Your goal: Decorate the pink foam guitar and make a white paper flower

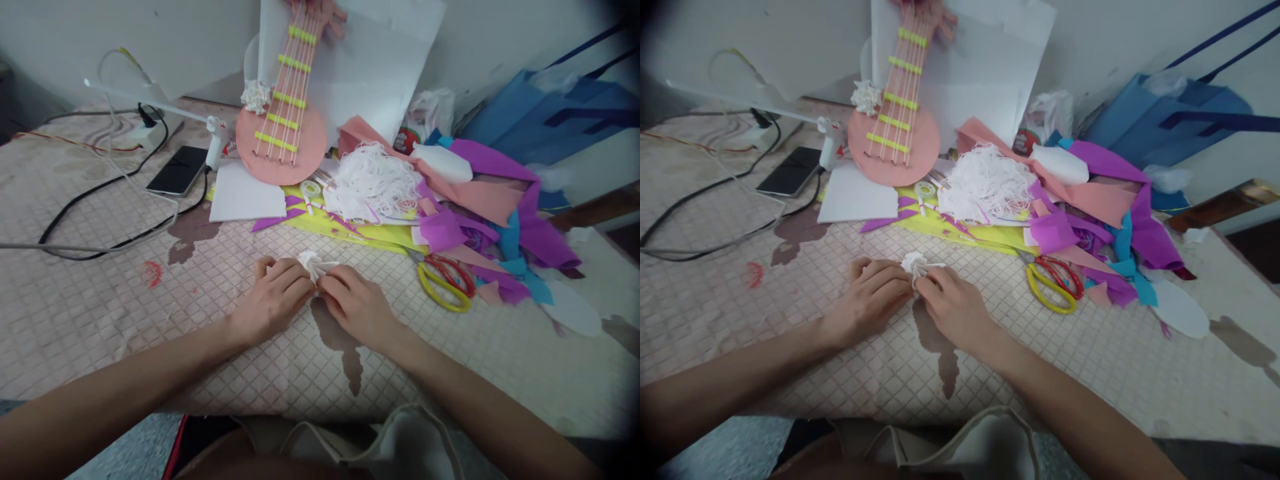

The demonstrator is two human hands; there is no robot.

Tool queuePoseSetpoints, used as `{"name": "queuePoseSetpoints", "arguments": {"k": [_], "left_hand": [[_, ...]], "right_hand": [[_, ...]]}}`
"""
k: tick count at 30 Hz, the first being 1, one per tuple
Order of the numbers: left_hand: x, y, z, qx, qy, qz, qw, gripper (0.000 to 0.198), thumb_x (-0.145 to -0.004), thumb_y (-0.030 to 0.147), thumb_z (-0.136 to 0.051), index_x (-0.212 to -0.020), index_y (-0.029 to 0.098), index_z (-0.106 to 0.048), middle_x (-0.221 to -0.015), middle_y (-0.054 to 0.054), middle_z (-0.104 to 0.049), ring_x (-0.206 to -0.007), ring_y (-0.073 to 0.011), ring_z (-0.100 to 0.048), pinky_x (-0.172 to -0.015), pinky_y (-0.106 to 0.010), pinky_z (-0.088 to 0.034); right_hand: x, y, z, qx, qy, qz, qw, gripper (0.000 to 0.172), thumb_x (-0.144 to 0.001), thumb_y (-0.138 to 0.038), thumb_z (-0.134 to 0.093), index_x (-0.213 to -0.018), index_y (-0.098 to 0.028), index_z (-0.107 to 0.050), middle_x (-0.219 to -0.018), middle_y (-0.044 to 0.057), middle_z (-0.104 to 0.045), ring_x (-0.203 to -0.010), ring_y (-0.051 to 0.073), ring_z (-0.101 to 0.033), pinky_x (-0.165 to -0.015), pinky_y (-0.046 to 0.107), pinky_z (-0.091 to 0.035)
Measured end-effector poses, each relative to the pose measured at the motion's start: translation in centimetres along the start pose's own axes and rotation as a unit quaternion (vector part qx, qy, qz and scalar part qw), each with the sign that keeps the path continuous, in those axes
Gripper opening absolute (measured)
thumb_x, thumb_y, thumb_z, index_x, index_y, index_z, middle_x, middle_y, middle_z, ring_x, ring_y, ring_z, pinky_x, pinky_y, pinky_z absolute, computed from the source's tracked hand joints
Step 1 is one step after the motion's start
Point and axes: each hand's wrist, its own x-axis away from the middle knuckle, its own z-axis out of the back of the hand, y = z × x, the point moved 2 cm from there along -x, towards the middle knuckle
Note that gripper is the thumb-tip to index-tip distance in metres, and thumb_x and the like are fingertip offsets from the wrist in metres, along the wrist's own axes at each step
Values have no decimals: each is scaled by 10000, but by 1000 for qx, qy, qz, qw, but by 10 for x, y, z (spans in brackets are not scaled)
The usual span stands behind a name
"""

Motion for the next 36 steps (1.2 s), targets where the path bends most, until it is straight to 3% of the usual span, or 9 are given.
{"name": "queuePoseSetpoints", "arguments": {"k": [15,36], "left_hand": [[1,-1,-2,-12,8,3,1000,48,-891,205,-502,-877,195,-546,-908,-7,-656,-944,-192,-537,-823,-393,-275],[2,-1,0,-39,22,3,999,51,-883,209,-521,-887,201,-572,-920,-1,-671,-940,-192,-553,-812,-405,-271]], "right_hand": [[-2,-3,0,44,-2,13,999,131,-875,-169,-469,-840,-176,-594,-860,44,-561,-748,145,-521,-553,245,-406],[0,-2,-2,17,-1,2,1000,143,-887,-186,-445,-864,-176,-585,-907,47,-568,-764,139,-538,-589,246,-413]]}}
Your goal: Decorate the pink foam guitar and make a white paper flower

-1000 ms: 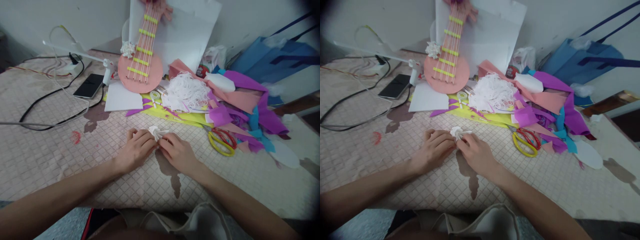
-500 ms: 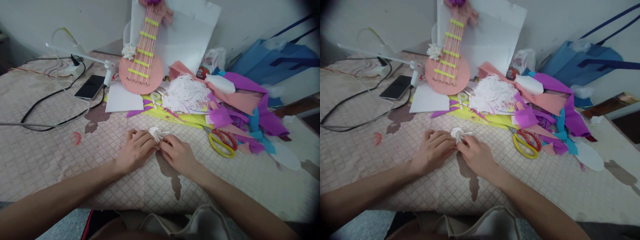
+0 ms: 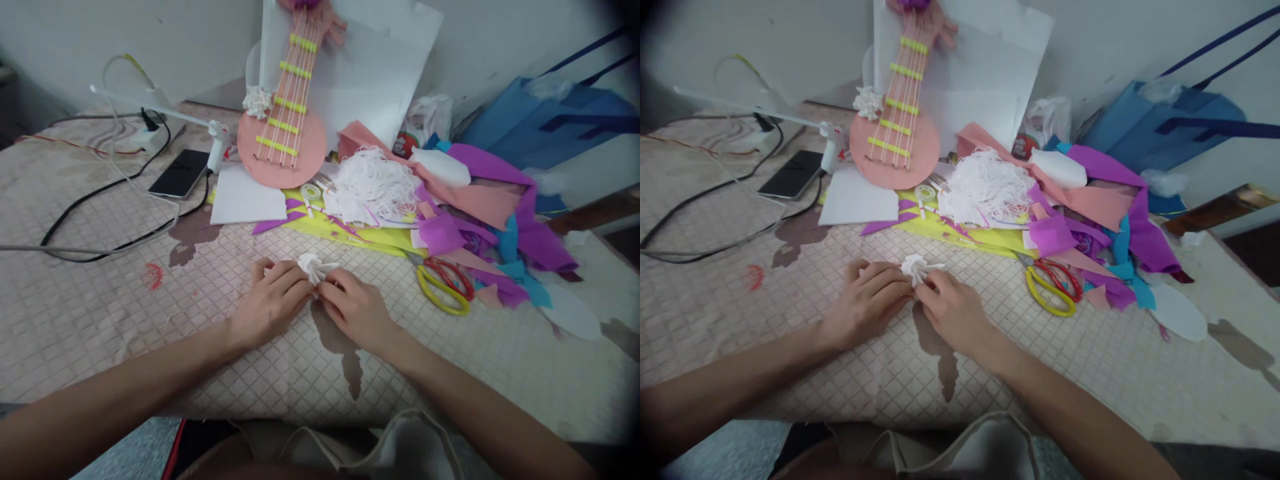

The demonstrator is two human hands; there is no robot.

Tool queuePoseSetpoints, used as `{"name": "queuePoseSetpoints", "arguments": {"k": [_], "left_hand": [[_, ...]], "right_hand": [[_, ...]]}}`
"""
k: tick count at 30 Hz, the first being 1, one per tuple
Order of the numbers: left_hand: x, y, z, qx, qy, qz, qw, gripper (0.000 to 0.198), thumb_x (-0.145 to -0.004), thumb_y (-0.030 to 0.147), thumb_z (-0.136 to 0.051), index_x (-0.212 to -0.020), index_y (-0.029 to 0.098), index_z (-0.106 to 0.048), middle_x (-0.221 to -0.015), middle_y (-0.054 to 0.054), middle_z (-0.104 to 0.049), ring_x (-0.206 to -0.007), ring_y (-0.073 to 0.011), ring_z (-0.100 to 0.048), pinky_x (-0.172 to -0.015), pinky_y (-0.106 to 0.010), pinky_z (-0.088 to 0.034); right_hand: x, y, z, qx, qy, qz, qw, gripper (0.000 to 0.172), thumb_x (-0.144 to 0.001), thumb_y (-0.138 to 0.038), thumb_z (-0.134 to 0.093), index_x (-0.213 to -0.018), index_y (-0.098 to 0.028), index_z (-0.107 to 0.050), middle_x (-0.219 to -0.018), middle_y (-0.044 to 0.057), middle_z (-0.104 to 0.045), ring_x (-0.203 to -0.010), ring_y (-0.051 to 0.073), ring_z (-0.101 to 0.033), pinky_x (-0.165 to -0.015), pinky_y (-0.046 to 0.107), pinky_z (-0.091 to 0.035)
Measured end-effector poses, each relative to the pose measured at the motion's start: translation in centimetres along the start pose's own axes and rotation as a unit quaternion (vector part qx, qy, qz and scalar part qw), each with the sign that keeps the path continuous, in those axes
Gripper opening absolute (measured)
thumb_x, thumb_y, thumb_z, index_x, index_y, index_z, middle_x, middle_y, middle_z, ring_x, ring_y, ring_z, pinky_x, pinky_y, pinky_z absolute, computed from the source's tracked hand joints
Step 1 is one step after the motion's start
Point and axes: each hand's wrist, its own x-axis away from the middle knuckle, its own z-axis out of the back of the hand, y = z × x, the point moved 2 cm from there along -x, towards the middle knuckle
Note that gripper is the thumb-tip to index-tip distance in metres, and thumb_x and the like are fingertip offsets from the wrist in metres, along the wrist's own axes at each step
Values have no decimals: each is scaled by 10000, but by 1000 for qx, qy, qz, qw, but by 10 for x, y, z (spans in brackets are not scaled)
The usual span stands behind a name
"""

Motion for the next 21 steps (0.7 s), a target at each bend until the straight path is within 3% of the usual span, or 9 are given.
{"name": "queuePoseSetpoints", "arguments": {"k": [21], "left_hand": [[-1,4,2,-14,12,-12,1000,62,-863,172,-534,-885,193,-588,-904,-9,-677,-911,-184,-570,-826,-402,-274]], "right_hand": [[-1,0,0,4,33,-2,999,156,-888,-175,-438,-854,-168,-590,-888,47,-581,-735,135,-533,-585,253,-417]]}}
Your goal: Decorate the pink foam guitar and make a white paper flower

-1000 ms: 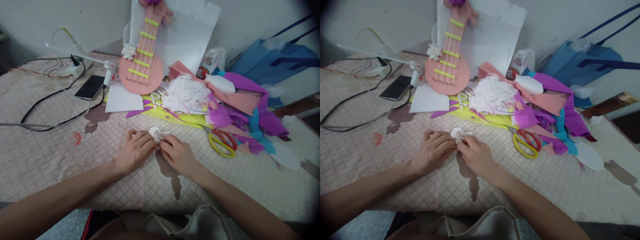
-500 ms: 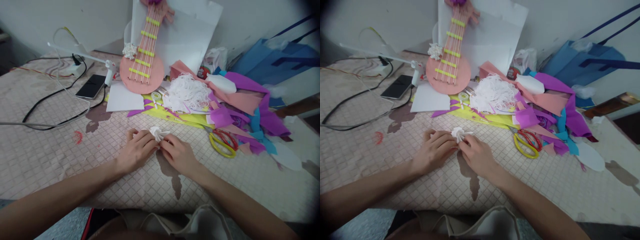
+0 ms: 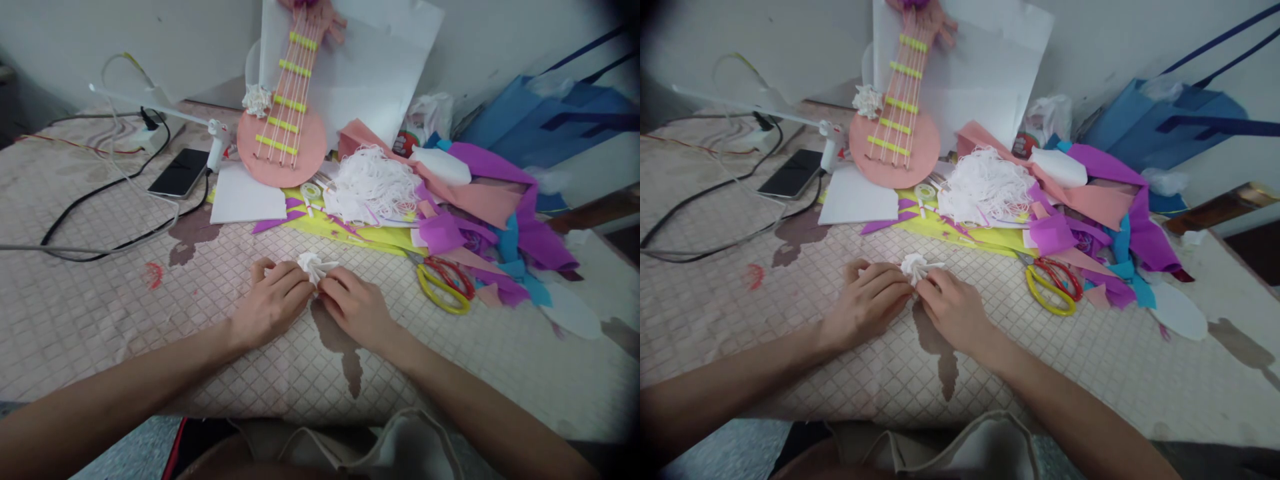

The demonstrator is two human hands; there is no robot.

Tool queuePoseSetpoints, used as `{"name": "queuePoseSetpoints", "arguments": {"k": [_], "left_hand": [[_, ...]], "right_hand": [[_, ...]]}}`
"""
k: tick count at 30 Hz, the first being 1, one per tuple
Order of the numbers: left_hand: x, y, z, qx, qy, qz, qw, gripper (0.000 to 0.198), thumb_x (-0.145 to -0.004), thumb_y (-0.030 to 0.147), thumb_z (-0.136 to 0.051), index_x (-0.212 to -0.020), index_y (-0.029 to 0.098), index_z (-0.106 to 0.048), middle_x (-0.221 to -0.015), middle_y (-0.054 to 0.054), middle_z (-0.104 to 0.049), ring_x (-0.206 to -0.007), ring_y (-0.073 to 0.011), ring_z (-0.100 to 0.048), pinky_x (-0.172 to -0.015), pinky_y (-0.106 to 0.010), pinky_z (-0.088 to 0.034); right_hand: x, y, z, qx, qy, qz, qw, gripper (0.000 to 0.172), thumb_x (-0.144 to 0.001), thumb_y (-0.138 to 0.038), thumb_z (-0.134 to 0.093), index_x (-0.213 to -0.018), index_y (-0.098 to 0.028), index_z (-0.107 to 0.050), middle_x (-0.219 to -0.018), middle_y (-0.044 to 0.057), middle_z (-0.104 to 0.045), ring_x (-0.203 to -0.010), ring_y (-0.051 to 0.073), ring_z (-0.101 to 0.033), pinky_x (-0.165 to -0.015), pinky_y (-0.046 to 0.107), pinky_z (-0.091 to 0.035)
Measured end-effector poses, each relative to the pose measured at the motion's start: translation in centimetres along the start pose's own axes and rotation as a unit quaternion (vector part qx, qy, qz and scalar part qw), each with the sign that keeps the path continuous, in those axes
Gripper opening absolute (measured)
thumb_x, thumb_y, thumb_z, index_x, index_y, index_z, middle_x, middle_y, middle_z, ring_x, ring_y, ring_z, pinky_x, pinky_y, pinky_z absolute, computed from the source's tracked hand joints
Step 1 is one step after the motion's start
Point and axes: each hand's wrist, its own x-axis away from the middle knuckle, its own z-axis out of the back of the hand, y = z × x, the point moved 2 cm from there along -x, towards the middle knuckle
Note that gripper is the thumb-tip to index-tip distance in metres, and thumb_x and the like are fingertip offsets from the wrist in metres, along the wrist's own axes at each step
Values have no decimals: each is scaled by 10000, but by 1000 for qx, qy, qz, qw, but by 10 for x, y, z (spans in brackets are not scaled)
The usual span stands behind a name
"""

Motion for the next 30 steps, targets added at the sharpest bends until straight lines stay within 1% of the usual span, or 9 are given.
{"name": "queuePoseSetpoints", "arguments": {"k": [4,10,14,17,23,30], "left_hand": [[0,-1,-1,1,-1,1,1000,67,-868,168,-525,-892,197,-581,-915,-9,-679,-919,-185,-570,-830,-404,-274],[0,-1,-1,-6,-7,7,1000,38,-877,203,-527,-877,203,-566,-919,-2,-681,-938,-190,-562,-824,-405,-268],[0,-1,0,-11,0,0,1000,49,-878,188,-521,-868,202,-567,-909,1,-684,-917,-181,-566,-813,-402,-268],[0,0,0,-12,-4,-3,1000,55,-870,169,-524,-874,198,-571,-909,-4,-683,-911,-180,-568,-810,-404,-270],[-1,0,0,-9,-5,2,1000,82,-874,172,-515,-833,199,-581,-878,0,-679,-895,-176,-570,-810,-402,-272],[-1,-1,-1,9,-12,18,1000,67,-870,185,-521,-855,203,-584,-872,5,-676,-902,-186,-567,-810,-408,-271]], "right_hand": [[0,0,1,4,-8,8,1000,158,-890,-175,-437,-845,-169,-588,-892,48,-580,-733,133,-533,-579,246,-408],[1,0,0,-5,-25,1,1000,161,-899,-189,-424,-862,-177,-581,-912,43,-572,-762,135,-537,-594,246,-408],[2,0,0,-10,-28,-1,1000,168,-901,-194,-421,-854,-177,-582,-912,42,-576,-752,132,-532,-588,246,-403],[2,1,-1,-9,-28,-1,1000,172,-903,-201,-421,-855,-177,-585,-914,44,-580,-748,131,-531,-590,248,-404],[1,1,-1,-1,-3,-5,1000,166,-903,-201,-432,-852,-171,-587,-883,39,-585,-735,128,-542,-580,249,-403],[1,0,2,-9,-26,2,1000,176,-900,-199,-437,-859,-175,-607,-899,52,-588,-753,135,-546,-601,246,-420]]}}
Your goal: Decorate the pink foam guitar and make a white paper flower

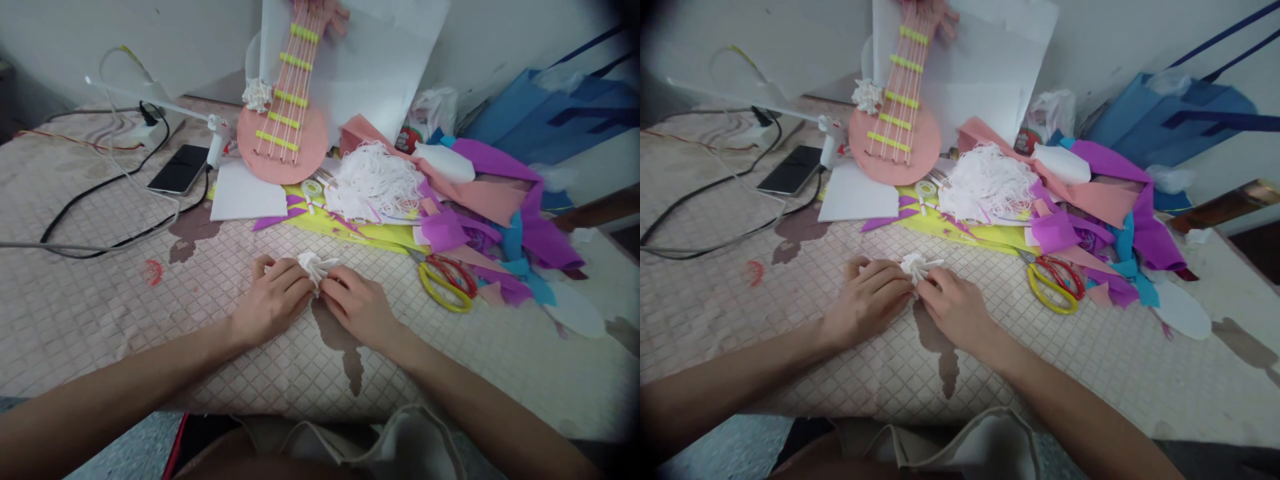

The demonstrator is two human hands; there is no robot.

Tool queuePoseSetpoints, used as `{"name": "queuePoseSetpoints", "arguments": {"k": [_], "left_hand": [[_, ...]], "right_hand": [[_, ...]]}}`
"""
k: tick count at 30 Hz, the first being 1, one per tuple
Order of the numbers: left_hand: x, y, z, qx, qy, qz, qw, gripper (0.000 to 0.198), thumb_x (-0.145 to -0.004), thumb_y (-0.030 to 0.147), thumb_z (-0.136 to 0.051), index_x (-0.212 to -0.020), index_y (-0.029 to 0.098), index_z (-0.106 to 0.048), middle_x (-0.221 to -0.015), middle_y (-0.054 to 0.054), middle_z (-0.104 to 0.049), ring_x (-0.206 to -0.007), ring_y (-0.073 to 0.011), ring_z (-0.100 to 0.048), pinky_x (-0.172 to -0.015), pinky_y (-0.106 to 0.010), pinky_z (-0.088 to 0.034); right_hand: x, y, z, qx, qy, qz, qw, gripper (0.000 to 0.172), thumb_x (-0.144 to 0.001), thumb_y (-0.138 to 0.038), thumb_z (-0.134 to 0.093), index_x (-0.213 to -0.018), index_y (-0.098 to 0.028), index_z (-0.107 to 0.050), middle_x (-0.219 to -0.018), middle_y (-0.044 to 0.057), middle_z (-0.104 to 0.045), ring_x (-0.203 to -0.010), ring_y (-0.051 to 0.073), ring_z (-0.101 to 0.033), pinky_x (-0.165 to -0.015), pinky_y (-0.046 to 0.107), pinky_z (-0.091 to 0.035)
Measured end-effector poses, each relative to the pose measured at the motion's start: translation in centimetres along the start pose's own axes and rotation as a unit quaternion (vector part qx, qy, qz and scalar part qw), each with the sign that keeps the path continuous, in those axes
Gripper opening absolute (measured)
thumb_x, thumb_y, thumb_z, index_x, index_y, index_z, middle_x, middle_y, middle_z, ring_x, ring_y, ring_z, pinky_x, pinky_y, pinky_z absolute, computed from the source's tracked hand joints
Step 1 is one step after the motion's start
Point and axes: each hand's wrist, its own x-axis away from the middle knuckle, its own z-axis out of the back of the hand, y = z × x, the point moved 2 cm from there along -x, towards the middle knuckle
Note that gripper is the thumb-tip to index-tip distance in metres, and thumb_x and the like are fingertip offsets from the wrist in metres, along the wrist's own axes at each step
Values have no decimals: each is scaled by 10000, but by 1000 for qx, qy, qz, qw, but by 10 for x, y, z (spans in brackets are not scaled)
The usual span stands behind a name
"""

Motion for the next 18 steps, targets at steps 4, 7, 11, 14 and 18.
{"name": "queuePoseSetpoints", "arguments": {"k": [4,7,11,14,18], "left_hand": [[1,0,0,-1,-2,9,1000,52,-864,195,-530,-874,205,-581,-876,4,-676,-912,-193,-562,-820,-412,-271],[1,0,0,-9,-3,12,1000,45,-852,215,-551,-879,199,-583,-870,0,-671,-906,-197,-561,-826,-413,-273],[0,1,0,-19,-2,13,1000,62,-864,207,-528,-825,201,-576,-836,0,-664,-897,-192,-555,-820,-405,-273],[1,0,0,-17,-2,13,1000,83,-870,197,-515,-807,201,-570,-824,1,-662,-895,-191,-550,-816,-406,-270],[1,0,0,-12,-13,6,1000,100,-875,195,-507,-804,201,-577,-845,-1,-661,-902,-189,-547,-813,-410,-268]], "right_hand": [[0,0,1,-7,1,1,1000,185,-902,-195,-436,-846,-168,-611,-910,58,-593,-768,138,-553,-602,246,-423],[0,1,1,-11,-3,2,1000,192,-904,-198,-430,-842,-170,-610,-910,56,-586,-755,134,-545,-592,247,-416],[2,1,-2,-10,4,1,1000,185,-899,-199,-436,-844,-173,-611,-900,50,-581,-737,131,-537,-589,250,-414],[2,1,-4,5,25,5,1000,177,-894,-209,-445,-833,-175,-608,-896,49,-588,-738,134,-539,-599,258,-417],[1,0,-5,46,39,12,998,199,-901,-209,-436,-793,-177,-600,-863,48,-594,-730,138,-533,-589,261,-403]]}}
